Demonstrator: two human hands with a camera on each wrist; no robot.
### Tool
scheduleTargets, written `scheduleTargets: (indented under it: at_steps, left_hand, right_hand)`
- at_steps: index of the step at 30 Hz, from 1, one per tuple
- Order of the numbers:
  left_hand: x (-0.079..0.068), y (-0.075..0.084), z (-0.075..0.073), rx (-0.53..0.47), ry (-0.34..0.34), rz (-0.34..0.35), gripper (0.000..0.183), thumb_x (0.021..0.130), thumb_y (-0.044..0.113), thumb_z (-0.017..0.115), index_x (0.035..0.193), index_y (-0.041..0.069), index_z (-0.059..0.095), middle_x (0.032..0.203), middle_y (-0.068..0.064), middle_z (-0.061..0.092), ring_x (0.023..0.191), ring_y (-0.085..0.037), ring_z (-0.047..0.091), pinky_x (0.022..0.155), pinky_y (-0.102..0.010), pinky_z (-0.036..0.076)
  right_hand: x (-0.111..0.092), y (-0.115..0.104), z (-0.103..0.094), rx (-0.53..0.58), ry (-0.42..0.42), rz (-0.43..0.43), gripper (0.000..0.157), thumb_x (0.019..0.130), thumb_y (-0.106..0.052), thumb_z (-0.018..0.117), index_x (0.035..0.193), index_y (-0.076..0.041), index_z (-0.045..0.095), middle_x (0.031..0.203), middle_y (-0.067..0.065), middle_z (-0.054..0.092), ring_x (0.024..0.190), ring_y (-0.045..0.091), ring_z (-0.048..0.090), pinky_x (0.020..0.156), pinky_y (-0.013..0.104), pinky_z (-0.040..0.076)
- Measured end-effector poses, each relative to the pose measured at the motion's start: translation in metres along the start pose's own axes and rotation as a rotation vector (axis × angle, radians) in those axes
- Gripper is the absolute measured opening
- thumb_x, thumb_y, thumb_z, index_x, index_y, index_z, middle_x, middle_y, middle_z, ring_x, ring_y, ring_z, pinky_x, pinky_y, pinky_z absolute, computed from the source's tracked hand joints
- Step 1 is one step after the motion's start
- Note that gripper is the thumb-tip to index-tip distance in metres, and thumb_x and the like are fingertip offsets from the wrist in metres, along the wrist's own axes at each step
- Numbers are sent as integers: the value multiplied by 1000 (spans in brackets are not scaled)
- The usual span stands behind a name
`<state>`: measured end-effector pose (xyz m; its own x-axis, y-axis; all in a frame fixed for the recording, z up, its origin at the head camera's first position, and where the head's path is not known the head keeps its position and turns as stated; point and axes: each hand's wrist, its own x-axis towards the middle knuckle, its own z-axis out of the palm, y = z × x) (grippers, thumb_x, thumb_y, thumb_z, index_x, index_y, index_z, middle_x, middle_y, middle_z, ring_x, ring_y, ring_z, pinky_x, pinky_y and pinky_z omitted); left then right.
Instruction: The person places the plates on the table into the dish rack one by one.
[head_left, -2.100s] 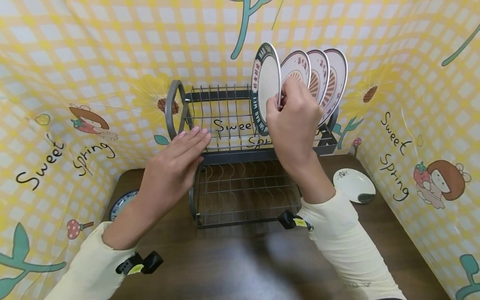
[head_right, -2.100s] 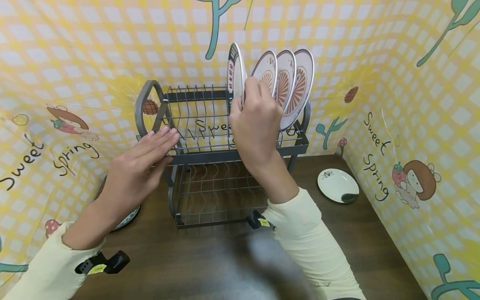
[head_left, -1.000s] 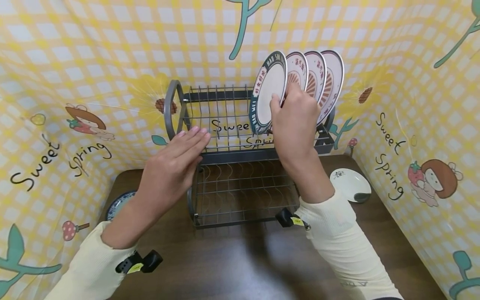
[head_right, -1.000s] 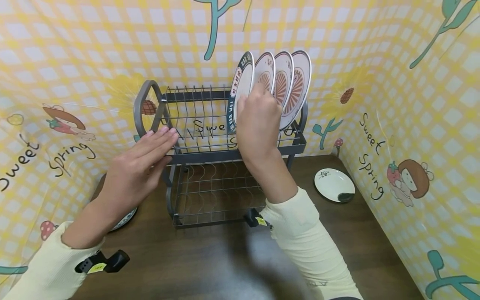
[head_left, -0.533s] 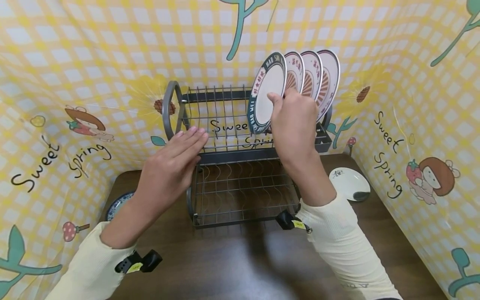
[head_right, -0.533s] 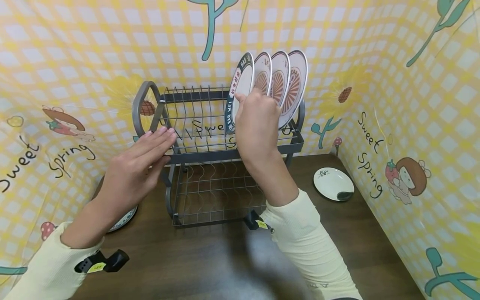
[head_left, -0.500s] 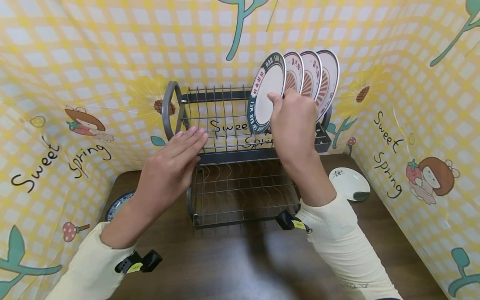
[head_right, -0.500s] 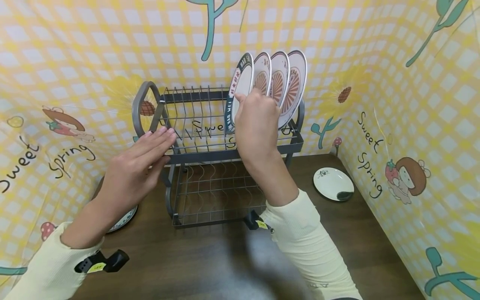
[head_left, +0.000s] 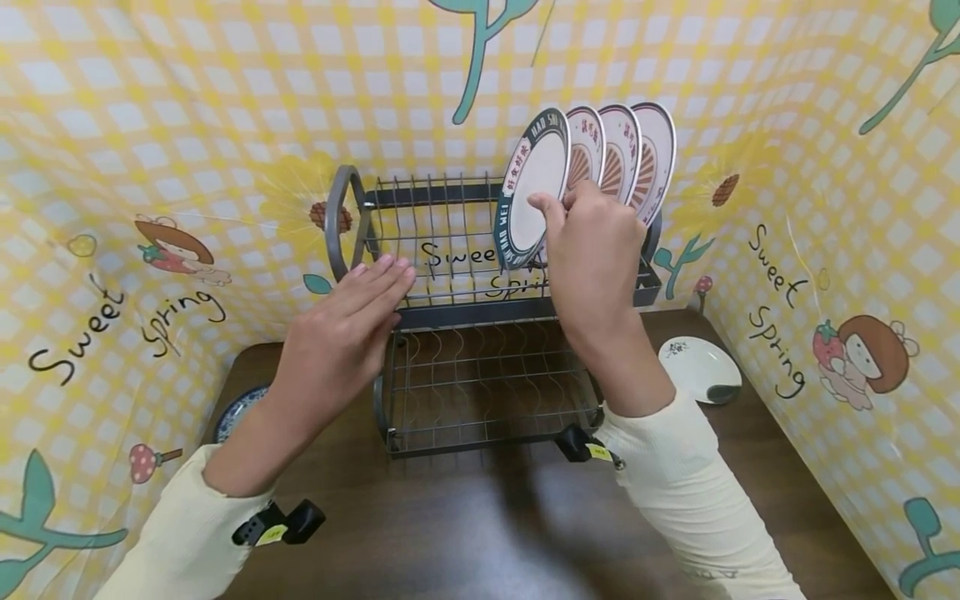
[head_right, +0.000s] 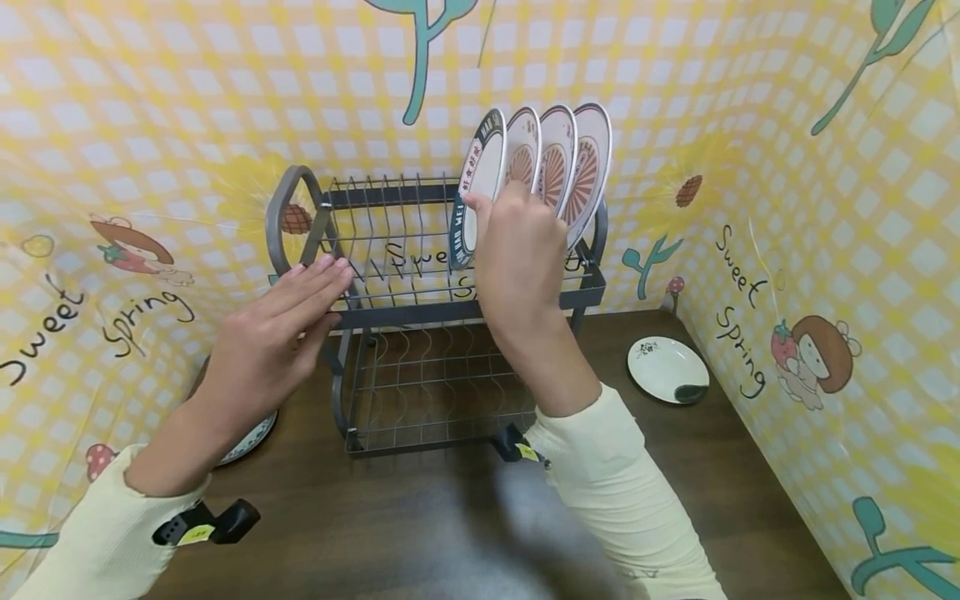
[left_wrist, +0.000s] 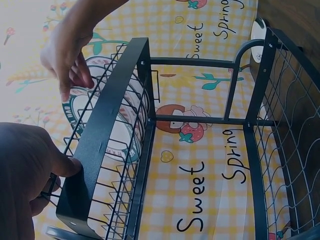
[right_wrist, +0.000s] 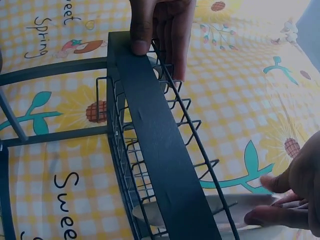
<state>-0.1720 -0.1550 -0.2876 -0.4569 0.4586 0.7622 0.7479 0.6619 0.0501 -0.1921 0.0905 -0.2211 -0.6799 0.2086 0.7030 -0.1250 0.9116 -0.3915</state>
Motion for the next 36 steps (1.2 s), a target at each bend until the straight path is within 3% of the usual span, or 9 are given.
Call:
scheduleTargets:
  at_steps: [7,11,15,18,21,25,28,31,36]
  left_hand:
    - [-2,-2,-2,5,-10,-9,48,82,-6,69,129,4,61,131,-11,60,123,-27,57,109,-41,42]
    - [-3,-2,-2,-1,-5,-14,49,82,-6,69,128,4,61,131,-11,61,123,-27,57,110,-40,42]
    - [-2,-1,-3,-9,6,-16,48,81,-7,69,127,4,62,130,-11,61,123,-28,58,110,-40,42]
    - [-1,0,-3,-9,15,-8,48,80,-8,70,127,3,62,129,-12,61,122,-28,58,109,-41,43]
    - [-1,1,-1,-7,17,0,48,80,-8,70,126,3,63,129,-12,62,121,-28,59,108,-42,44]
    - [-2,1,-1,-5,4,1,48,80,-8,71,126,2,62,129,-12,62,121,-28,59,107,-43,45]
    - [-3,1,-1,0,-2,4,49,79,-8,71,126,2,62,129,-12,62,121,-28,59,107,-43,45]
    - [-3,1,-2,6,3,5,49,79,-8,71,126,3,62,129,-12,61,121,-28,59,107,-43,44]
    - [-2,1,-2,0,20,-1,49,79,-8,71,126,3,63,129,-12,61,121,-28,59,108,-42,43]
  right_hand:
    - [-8,19,-15,275,245,-175,43,93,-38,62,80,2,69,71,14,71,61,24,66,56,33,55]
    - [-11,40,-28,324,289,-239,41,94,-33,61,79,4,69,68,14,68,58,22,62,58,22,50]
    - [-12,73,-33,334,281,-197,35,93,-28,62,80,3,70,68,13,68,59,9,58,60,10,42]
    - [-15,109,-31,309,187,-60,32,93,-29,62,86,2,71,73,12,70,60,-7,54,58,4,42]
    - [-22,155,-28,250,-4,146,38,93,-39,59,96,-2,70,73,-2,68,58,-15,53,53,5,43]
    - [-36,211,-23,256,-318,390,51,92,-50,54,107,-2,64,67,-22,60,56,-6,59,50,12,48]
    - [-48,245,-17,369,-486,506,50,96,-43,53,110,5,59,66,-20,61,60,0,61,52,15,53]
    - [-60,273,-9,469,-569,591,46,99,-33,50,113,11,53,69,-16,61,65,1,61,56,16,55]
    - [-79,314,5,494,-623,740,54,100,-31,44,126,16,42,71,-19,59,67,-3,62,65,17,58]
